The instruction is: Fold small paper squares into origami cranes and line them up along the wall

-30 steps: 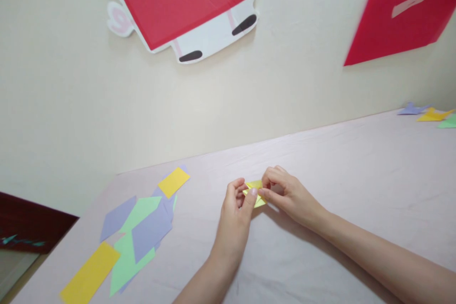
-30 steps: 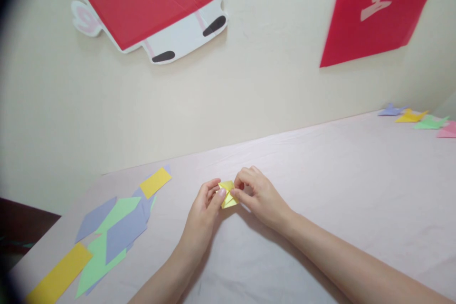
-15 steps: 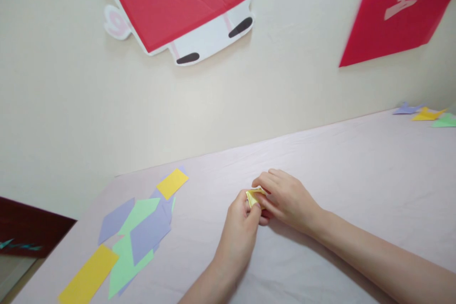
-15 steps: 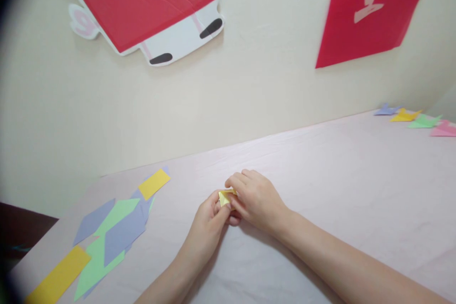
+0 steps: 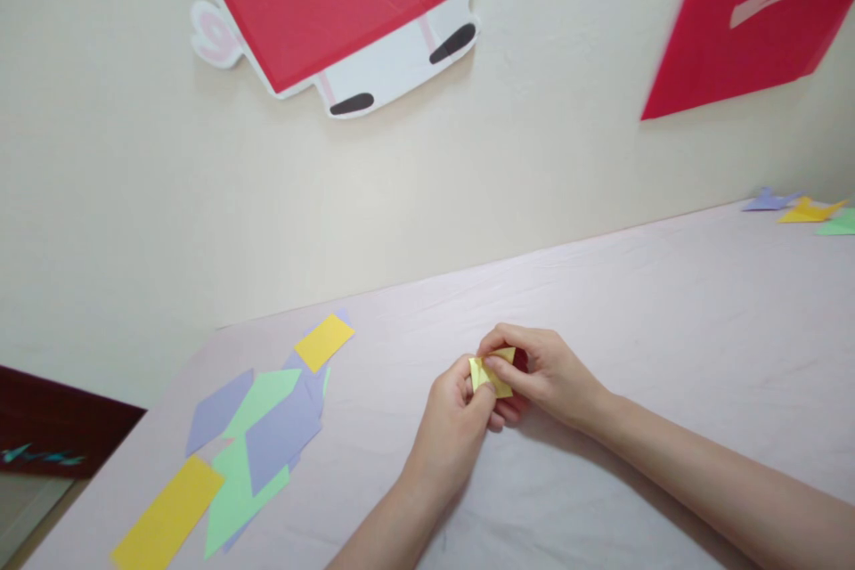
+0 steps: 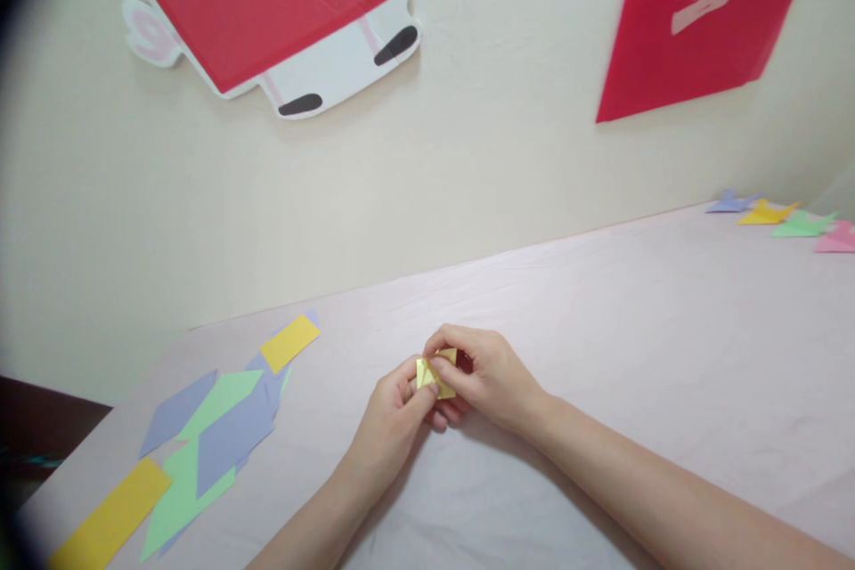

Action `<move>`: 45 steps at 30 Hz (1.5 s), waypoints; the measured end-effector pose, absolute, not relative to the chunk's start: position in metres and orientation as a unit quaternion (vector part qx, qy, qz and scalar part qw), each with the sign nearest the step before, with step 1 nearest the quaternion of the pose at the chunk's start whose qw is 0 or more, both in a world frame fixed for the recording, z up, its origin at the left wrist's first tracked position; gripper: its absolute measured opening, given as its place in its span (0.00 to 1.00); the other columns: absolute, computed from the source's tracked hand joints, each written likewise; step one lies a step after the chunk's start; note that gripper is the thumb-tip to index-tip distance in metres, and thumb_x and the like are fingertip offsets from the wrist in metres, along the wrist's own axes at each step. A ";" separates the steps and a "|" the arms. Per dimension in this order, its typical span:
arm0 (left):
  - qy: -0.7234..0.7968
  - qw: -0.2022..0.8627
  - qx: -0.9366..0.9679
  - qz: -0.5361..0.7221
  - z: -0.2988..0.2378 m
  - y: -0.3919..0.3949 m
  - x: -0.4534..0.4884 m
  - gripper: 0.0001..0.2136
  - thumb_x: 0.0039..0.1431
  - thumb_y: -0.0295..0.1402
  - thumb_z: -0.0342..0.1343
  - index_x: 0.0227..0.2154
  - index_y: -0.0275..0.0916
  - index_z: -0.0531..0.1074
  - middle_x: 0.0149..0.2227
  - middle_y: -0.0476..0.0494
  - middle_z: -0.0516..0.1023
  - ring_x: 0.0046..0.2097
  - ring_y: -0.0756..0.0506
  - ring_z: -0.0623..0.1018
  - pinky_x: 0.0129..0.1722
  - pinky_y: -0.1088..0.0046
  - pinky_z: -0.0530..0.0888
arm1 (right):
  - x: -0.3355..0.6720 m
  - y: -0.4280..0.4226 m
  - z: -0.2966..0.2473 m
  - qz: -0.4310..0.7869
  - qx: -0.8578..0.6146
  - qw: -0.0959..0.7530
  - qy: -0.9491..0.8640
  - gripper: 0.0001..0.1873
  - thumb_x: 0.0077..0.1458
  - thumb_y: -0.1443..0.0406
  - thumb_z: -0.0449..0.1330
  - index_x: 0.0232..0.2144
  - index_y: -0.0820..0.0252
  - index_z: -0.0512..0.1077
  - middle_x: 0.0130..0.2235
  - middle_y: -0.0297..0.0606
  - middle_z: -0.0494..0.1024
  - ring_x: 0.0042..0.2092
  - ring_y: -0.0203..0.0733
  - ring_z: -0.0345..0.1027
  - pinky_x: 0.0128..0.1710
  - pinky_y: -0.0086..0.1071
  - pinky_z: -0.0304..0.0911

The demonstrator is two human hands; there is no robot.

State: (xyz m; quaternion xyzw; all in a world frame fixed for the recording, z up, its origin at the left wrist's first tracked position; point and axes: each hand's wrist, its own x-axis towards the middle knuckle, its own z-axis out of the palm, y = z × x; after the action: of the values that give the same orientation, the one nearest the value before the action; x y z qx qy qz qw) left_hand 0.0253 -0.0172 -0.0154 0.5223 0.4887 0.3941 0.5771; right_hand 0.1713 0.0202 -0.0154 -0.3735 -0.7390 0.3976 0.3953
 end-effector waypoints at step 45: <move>0.514 0.521 0.494 0.469 -0.016 -0.020 0.018 0.16 0.60 0.46 0.56 0.31 0.36 0.67 0.22 0.47 0.77 0.21 0.52 0.73 0.23 0.80 0.69 | 0.176 0.027 -0.013 0.548 -0.410 0.409 -0.603 0.18 0.53 0.52 0.61 0.23 0.61 0.70 0.21 0.29 0.67 0.25 0.34 0.59 0.27 0.29 0.55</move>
State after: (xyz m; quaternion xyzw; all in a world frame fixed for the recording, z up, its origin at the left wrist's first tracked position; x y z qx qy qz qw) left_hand 0.0178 -0.0202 -0.0159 0.4940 0.5145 0.4694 0.5205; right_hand 0.1764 0.0274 -0.0127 -0.4104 -0.6027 0.5483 0.4095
